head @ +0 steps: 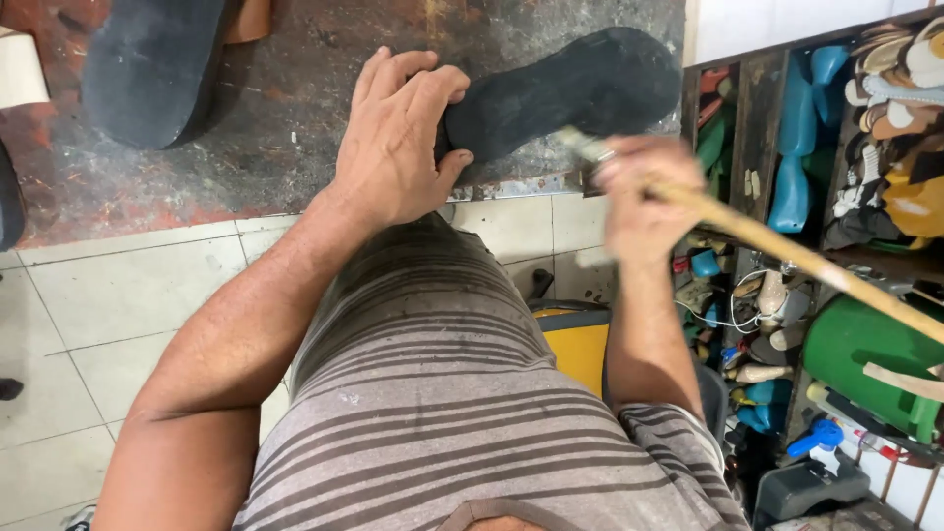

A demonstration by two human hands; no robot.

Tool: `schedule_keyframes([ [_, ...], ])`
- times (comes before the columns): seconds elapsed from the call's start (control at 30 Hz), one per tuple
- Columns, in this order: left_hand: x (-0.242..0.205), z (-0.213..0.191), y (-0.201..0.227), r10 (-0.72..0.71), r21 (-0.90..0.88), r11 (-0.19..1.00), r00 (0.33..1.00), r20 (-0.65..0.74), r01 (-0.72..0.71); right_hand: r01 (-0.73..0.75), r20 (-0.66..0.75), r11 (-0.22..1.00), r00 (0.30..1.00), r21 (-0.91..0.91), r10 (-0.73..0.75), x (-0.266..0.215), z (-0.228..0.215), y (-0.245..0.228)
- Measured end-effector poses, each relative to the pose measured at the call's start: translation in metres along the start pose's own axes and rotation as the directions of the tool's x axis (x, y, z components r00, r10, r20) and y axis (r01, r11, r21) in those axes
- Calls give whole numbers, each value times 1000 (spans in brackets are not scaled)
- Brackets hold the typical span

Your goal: The person applies glue to the bottom of a black shoe sole using a brush. They repeatedly dip the brush into a container of glue and spread it evenly across the sole's surface. The person holds the sole in their left hand while applying the glue with their right hand.

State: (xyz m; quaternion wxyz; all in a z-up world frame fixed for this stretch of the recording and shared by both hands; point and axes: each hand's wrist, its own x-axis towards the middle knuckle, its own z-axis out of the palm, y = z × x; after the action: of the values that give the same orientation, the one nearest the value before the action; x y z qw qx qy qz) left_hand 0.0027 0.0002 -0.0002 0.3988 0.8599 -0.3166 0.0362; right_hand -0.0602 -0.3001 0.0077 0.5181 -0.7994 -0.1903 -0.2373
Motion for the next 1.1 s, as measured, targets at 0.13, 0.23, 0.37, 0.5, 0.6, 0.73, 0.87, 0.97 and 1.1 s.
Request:
schedule_keyframes([
  [0.13,0,-1,1,-17,2,1000,1000,4,17,114,-31,943,991,-314,-130,6,1,-1],
  [0.23,0,-2,1,0,8,1000,1000,6,0,30,95,998,995,47,-35,-15,-7,-1],
  [0.37,-3,2,0,18,16,1000,1000,-3,-18,-39,-219,959,975,-281,-25,4,-8,-8],
  [0.5,0,0,-1,-15,-8,1000,1000,13,15,40,23,999,999,-22,-40,7,13,-8],
  [0.6,-5,-1,3,-7,5,1000,1000,16,7,42,5,971,999,-237,-42,30,5,5],
  [0.73,-1,0,2,-26,38,999,1000,-5,27,179,-92,906,969,-384,-231,55,10,45],
  [0.87,1,-2,-1,-4,37,999,1000,-2,4,219,100,954,974,-207,-202,57,28,26],
  [0.97,-4,0,1,6,34,999,1000,-12,-5,198,27,934,980,-296,-199,62,11,53],
  [1.1,1,0,1,7,58,998,1000,-22,-5,237,69,944,971,-229,-227,62,21,45],
])
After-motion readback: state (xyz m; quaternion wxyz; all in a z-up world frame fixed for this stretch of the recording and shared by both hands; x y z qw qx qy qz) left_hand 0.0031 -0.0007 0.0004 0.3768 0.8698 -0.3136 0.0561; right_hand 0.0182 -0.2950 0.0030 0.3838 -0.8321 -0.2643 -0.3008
